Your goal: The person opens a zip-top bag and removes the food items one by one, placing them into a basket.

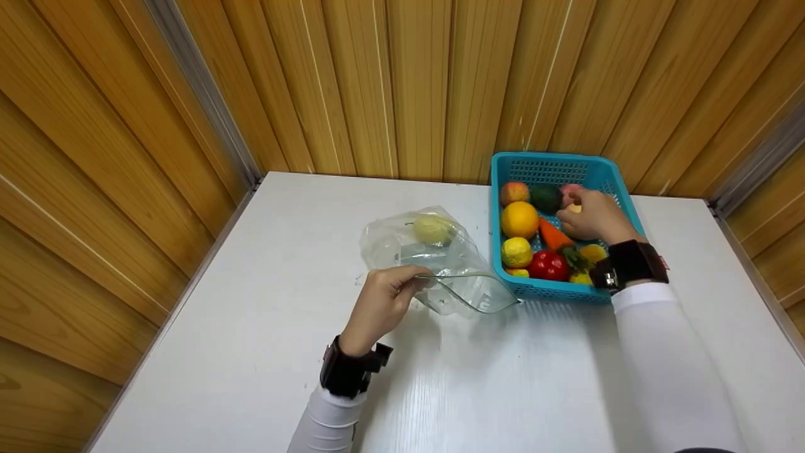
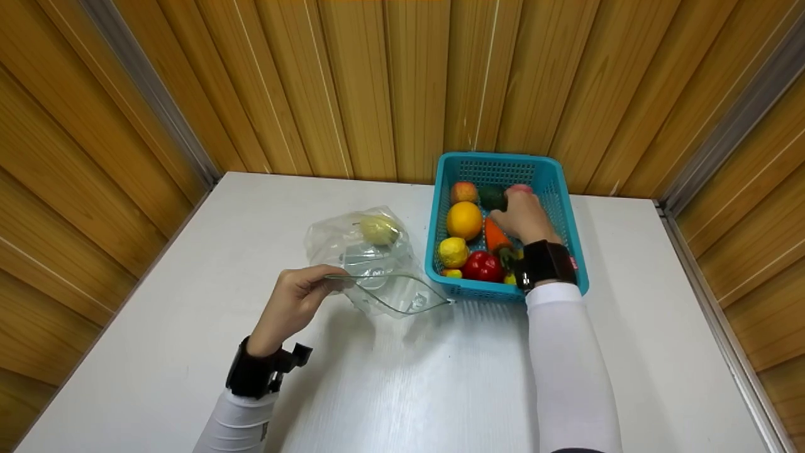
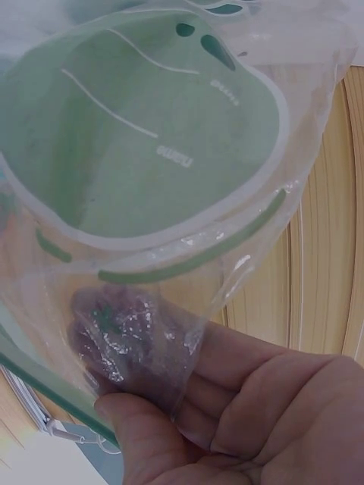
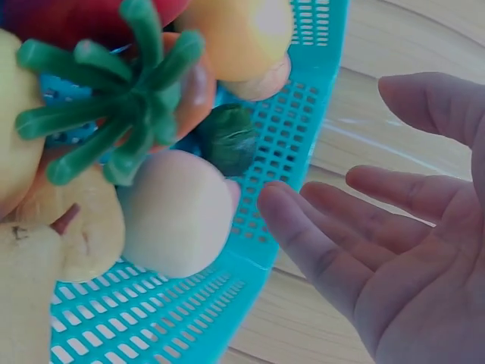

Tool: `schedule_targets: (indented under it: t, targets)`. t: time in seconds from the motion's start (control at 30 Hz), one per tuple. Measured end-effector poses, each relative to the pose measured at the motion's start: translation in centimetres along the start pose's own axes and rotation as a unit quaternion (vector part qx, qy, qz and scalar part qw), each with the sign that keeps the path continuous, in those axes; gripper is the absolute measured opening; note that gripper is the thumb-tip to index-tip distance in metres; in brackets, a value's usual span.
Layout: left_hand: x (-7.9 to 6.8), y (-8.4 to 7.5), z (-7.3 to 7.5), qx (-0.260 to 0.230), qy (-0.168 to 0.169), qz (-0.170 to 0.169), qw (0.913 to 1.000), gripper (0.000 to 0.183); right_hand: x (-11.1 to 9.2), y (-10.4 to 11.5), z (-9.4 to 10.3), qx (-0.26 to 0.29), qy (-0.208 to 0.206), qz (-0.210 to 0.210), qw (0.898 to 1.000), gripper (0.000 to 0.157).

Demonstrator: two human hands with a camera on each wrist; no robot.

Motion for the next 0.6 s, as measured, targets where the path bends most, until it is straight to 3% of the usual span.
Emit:
schedule_targets:
  t: [0.13, 0.23, 0.37, 0.6]
  targets:
    - [0.0, 0.0, 0.1, 0.0, -0.001, -0.004, 1.0, 0.014, -0.5, 0.9, -0.3, 0.01, -0.014, 0.01, 1.0, 0.051]
    - [0.0, -0.1, 0.0, 0.004, -0.003, -0.007, 1.0, 0.014, -1.3, 1.7, -0.4, 0.018, -0.022, 0.023, 0.999, 0.059]
    - [0.0, -0.1, 0.1, 0.009, -0.005, -0.009, 0.9999, 0.013, -2.9, 3.2, -0.7, 0.033, -0.06, 0.062, 0.996, 0.058]
    - [0.1, -0.1, 0.1, 0.004, -0.007, -0.008, 0.9999, 0.014, -6.9, 6.7, -2.1, 0.036, -0.178, 0.176, 0.967, 0.044]
Point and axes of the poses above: each hand's wrist, its own x-axis towards the middle knuckle, its own z-axis out of the back of the hand, y = z × x, the point moved 2 cm from there along x, towards the middle knuckle, and after that the axes turned 9 degrees about y, right-handed, at the moved point
